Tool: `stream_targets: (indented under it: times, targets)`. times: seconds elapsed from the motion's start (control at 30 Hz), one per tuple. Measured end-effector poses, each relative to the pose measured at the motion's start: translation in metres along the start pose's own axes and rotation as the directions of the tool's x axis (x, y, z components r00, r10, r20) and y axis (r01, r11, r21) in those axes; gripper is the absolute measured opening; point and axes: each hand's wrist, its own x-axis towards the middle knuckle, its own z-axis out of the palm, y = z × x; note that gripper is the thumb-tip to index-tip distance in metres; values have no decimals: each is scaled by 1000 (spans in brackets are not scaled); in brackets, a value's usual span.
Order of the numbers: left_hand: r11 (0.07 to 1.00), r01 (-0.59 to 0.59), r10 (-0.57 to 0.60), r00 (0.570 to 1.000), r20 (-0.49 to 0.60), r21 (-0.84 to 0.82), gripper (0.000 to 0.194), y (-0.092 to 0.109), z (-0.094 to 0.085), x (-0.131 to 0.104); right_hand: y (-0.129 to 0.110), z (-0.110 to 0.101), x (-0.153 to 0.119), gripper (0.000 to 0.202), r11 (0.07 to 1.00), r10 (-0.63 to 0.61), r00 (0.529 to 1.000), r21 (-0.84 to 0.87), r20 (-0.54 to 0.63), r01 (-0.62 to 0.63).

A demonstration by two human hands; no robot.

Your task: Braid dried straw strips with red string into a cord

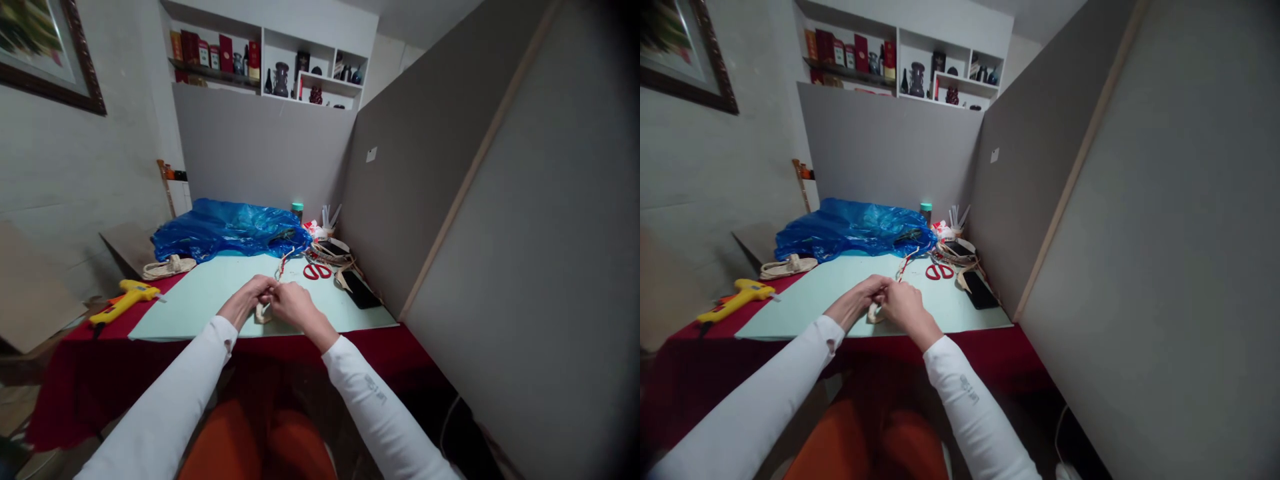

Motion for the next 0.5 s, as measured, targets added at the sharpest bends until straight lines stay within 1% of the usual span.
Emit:
stream_targets:
  times: [0.07,0.13,0.17,0.2,0.27,0.37,0.43,0.5]
  targets:
    - [1000,9,-9,1000,10,-25,16,0,-1,-2,16,-16,7,32,995,71,996,81,-49,-66]
    - [999,2,0,999,33,-52,22,0,-1,-6,29,-22,18,29,982,128,990,148,-57,-118]
    - [998,-4,7,999,43,-63,26,1,-1,-7,33,-19,23,25,971,147,988,195,-37,-137]
    - [997,-11,14,999,51,-72,27,1,-1,-9,35,-14,29,25,957,156,988,247,-9,-149]
    - [996,-25,29,998,59,-80,26,3,0,-12,36,4,36,31,921,157,987,354,44,-162]
    - [997,-45,49,998,50,-68,20,3,1,-15,36,30,40,32,855,141,987,493,74,-159]
    - [997,-65,66,997,26,-43,16,2,3,-16,40,39,39,28,806,135,988,572,72,-151]
    - [996,-84,84,996,-4,2,15,0,5,-18,47,43,36,27,753,135,989,643,62,-143]
